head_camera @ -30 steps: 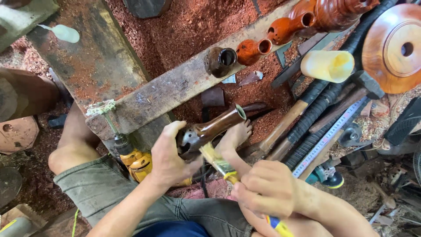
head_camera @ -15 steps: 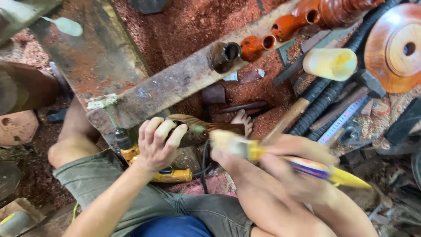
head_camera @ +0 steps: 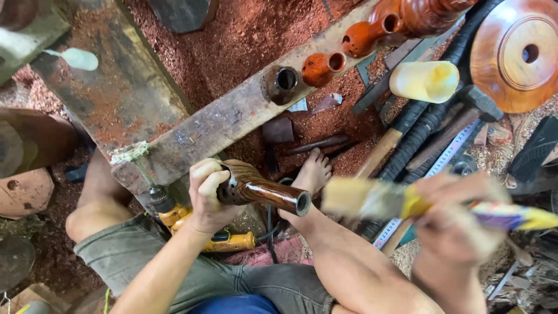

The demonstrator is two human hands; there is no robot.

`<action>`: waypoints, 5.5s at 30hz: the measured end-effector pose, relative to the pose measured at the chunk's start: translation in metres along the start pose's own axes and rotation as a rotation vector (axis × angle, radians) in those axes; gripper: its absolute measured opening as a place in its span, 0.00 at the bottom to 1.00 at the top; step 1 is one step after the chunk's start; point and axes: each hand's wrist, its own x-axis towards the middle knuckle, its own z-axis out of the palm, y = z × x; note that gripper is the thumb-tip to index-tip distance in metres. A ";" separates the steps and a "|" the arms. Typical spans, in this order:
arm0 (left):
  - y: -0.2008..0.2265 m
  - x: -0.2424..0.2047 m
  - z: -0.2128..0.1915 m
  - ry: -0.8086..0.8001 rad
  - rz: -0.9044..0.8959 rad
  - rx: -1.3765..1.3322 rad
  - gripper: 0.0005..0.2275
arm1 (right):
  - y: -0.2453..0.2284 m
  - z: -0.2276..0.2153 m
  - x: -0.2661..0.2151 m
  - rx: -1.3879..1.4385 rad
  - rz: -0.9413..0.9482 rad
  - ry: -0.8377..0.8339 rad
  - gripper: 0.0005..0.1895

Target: Apply varnish to a wooden object and polish it using a drill-mounted tool.

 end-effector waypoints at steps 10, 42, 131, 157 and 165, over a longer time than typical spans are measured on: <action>0.014 -0.002 0.009 0.053 -0.093 -0.058 0.37 | 0.031 -0.001 -0.009 0.828 0.230 -0.092 0.04; 0.010 0.002 -0.003 0.013 -0.001 0.086 0.33 | 0.026 0.024 0.006 0.256 0.542 -0.375 0.05; 0.046 -0.040 0.006 -0.242 -1.253 -2.042 0.40 | -0.002 0.052 0.025 0.074 -0.358 -0.794 0.17; -0.074 0.050 0.072 0.023 -0.397 -0.144 0.37 | 0.122 -0.021 -0.060 0.338 0.192 0.401 0.05; -0.054 0.047 0.057 0.046 -0.378 -0.085 0.47 | 0.120 -0.019 -0.059 0.310 0.170 0.440 0.05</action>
